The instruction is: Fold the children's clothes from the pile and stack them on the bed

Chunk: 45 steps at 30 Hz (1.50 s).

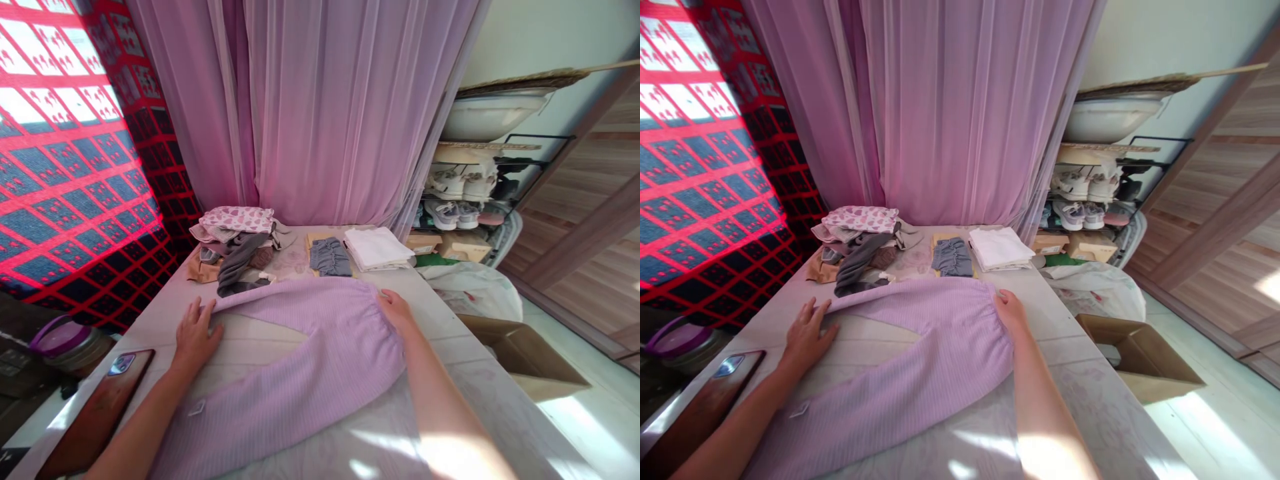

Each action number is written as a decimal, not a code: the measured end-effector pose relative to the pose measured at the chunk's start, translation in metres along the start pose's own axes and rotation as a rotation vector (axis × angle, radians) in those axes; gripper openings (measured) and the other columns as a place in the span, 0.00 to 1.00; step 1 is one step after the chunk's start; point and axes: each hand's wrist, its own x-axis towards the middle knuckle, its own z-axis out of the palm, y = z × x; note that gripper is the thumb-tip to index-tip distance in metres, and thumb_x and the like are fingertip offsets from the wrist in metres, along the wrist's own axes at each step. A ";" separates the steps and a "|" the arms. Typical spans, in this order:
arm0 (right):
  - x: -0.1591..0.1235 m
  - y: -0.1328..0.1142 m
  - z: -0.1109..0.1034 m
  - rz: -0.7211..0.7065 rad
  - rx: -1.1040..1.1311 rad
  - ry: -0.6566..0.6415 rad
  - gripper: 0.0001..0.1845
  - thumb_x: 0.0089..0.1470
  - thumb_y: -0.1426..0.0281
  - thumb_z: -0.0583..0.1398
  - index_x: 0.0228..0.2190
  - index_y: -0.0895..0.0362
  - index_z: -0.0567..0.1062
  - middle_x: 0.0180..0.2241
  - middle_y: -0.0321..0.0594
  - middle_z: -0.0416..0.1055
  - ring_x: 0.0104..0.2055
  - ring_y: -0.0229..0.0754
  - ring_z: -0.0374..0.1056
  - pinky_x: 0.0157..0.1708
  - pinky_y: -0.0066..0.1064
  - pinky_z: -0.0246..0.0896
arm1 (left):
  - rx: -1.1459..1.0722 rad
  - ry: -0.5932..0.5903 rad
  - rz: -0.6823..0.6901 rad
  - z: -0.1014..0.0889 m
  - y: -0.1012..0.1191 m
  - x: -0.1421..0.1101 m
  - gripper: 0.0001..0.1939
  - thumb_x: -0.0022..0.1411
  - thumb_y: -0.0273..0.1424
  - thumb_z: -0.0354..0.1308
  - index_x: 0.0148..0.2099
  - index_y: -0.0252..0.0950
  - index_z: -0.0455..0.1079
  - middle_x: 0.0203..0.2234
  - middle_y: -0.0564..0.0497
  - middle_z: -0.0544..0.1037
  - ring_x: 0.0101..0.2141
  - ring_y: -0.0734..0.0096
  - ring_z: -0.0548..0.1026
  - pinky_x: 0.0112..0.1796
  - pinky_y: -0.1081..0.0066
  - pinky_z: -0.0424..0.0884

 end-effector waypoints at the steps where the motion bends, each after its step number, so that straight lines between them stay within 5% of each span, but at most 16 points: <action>1: -0.003 0.002 -0.002 0.008 0.019 -0.009 0.27 0.56 0.63 0.56 0.55 0.61 0.71 0.45 0.46 0.77 0.46 0.44 0.73 0.47 0.31 0.65 | -0.021 -0.008 -0.009 0.003 -0.001 -0.004 0.30 0.64 0.37 0.50 0.66 0.33 0.57 0.66 0.34 0.53 0.65 0.49 0.53 0.59 0.56 0.56; 8: -0.035 0.013 -0.019 0.063 0.040 -0.080 0.30 0.55 0.63 0.57 0.57 0.60 0.68 0.47 0.47 0.76 0.47 0.45 0.73 0.46 0.32 0.65 | -0.099 0.083 -0.123 0.005 0.000 -0.014 0.35 0.64 0.39 0.48 0.69 0.30 0.48 0.67 0.29 0.45 0.67 0.44 0.45 0.59 0.50 0.55; 12: -0.063 0.009 -0.019 -0.020 -0.235 0.102 0.27 0.56 0.63 0.55 0.56 0.56 0.69 0.51 0.48 0.73 0.51 0.49 0.70 0.49 0.36 0.63 | -0.116 0.064 -0.145 0.003 0.003 -0.015 0.35 0.64 0.39 0.49 0.70 0.34 0.48 0.68 0.30 0.42 0.67 0.43 0.43 0.58 0.48 0.55; 15: -0.091 -0.006 -0.001 -0.213 -0.342 0.226 0.23 0.58 0.65 0.52 0.54 0.55 0.71 0.55 0.48 0.69 0.55 0.49 0.65 0.52 0.37 0.59 | -0.086 0.038 -0.125 0.004 0.004 -0.016 0.32 0.65 0.38 0.47 0.69 0.36 0.52 0.68 0.31 0.42 0.67 0.43 0.43 0.58 0.45 0.54; 19: -0.125 -0.030 0.040 -0.532 -0.378 0.099 0.22 0.61 0.66 0.50 0.53 0.53 0.72 0.57 0.46 0.67 0.59 0.47 0.61 0.57 0.39 0.53 | -0.038 0.024 -0.105 0.007 0.007 -0.016 0.30 0.66 0.37 0.46 0.67 0.35 0.55 0.69 0.30 0.42 0.67 0.43 0.43 0.58 0.42 0.51; 23: -0.143 -0.038 0.070 -0.586 -0.504 -0.002 0.22 0.61 0.65 0.50 0.54 0.52 0.71 0.60 0.49 0.64 0.63 0.50 0.56 0.60 0.48 0.48 | -0.014 0.003 -0.128 0.006 0.013 -0.017 0.30 0.66 0.36 0.45 0.67 0.33 0.56 0.69 0.30 0.44 0.67 0.44 0.43 0.59 0.40 0.48; 28: -0.145 -0.033 0.076 -0.585 -0.578 -0.018 0.22 0.62 0.64 0.50 0.55 0.51 0.70 0.62 0.49 0.62 0.64 0.52 0.54 0.60 0.52 0.46 | -0.080 -0.005 -0.171 -0.001 0.011 -0.014 0.31 0.66 0.39 0.43 0.68 0.31 0.54 0.68 0.31 0.48 0.67 0.45 0.47 0.59 0.43 0.50; 36: -0.145 -0.032 0.076 -0.582 -0.601 -0.014 0.23 0.63 0.64 0.49 0.55 0.52 0.70 0.62 0.49 0.61 0.65 0.51 0.54 0.60 0.51 0.46 | -0.042 -0.175 -0.092 -0.040 -0.023 0.027 0.22 0.64 0.43 0.46 0.52 0.39 0.71 0.48 0.42 0.77 0.51 0.53 0.72 0.54 0.53 0.60; 40: -0.145 -0.033 0.076 -0.583 -0.613 -0.006 0.23 0.63 0.64 0.50 0.56 0.53 0.70 0.62 0.48 0.62 0.64 0.51 0.54 0.60 0.51 0.47 | -0.073 -0.176 -0.094 -0.059 -0.031 0.052 0.23 0.66 0.44 0.41 0.55 0.40 0.67 0.43 0.44 0.80 0.43 0.58 0.77 0.41 0.66 0.68; 45: -0.146 -0.034 0.076 -0.575 -0.604 0.011 0.22 0.62 0.65 0.51 0.55 0.51 0.71 0.61 0.47 0.63 0.64 0.51 0.56 0.61 0.50 0.46 | -0.091 -0.174 -0.036 -0.061 -0.032 0.082 0.21 0.64 0.35 0.48 0.56 0.36 0.67 0.51 0.37 0.75 0.50 0.50 0.74 0.45 0.59 0.67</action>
